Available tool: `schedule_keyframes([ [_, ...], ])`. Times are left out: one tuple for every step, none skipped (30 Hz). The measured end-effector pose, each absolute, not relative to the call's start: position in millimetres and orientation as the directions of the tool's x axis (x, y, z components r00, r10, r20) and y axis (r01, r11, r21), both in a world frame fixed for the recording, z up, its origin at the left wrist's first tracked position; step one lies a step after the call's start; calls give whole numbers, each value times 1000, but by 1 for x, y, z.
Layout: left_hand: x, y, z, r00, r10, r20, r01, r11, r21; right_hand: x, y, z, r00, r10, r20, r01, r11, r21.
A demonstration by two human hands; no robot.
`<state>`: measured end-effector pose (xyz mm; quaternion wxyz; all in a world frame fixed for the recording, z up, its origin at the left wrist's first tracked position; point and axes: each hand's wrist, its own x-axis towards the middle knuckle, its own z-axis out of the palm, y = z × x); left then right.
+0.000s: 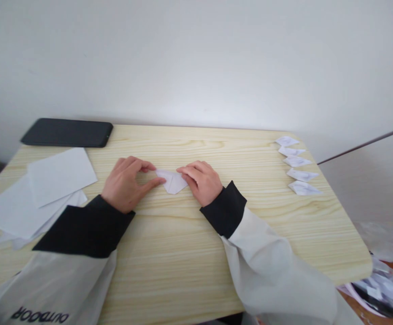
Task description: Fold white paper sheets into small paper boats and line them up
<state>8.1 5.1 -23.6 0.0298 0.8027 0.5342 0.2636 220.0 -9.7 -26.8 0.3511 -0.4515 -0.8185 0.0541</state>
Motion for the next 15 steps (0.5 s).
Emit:
schedule_keyframes([
  [8,5,-24,288,877,383,843,-422,333,220,-10,-27,-346,775,529,699,589,-406],
  [8,5,-23,284,881,379,844,-417,337,220,-10,-27,-346,772,533,698,591,-405],
  [8,5,-23,282,884,372,844,-413,341,220,-10,-27,-347,768,538,696,595,-402],
  [9,5,-23,277,887,369,844,-408,348,220,-10,-27,-348,764,544,695,599,-397],
  [9,5,-23,269,891,366,844,-401,356,220,-10,-27,-348,758,551,695,603,-391],
  [9,5,-23,258,895,364,844,-393,366,220,-10,-27,-348,754,558,694,607,-387],
  [9,5,-23,247,899,362,844,-383,376,220,-10,-27,-347,750,564,693,610,-384],
  [9,5,-22,251,902,350,841,-382,382,220,-10,-27,-346,747,568,692,612,-383],
  [10,5,-21,255,906,337,839,-381,389,220,-10,-28,-345,745,571,691,613,-382],
  [10,5,-20,254,911,324,838,-375,397,219,-10,-28,-345,743,574,689,616,-383],
  [11,5,-19,258,916,308,836,-371,405,219,-10,-28,-346,740,577,685,619,-383],
  [11,5,-18,241,923,302,837,-354,416,219,-10,-28,-349,736,581,681,624,-382],
  [12,5,-17,228,929,291,838,-339,428,219,-9,-28,-351,731,585,677,630,-381],
  [12,5,-17,213,937,278,838,-321,441,219,-9,-27,-353,726,590,672,636,-380],
  [13,5,-16,199,944,262,838,-303,453,219,-9,-27,-356,722,594,666,642,-380],
])
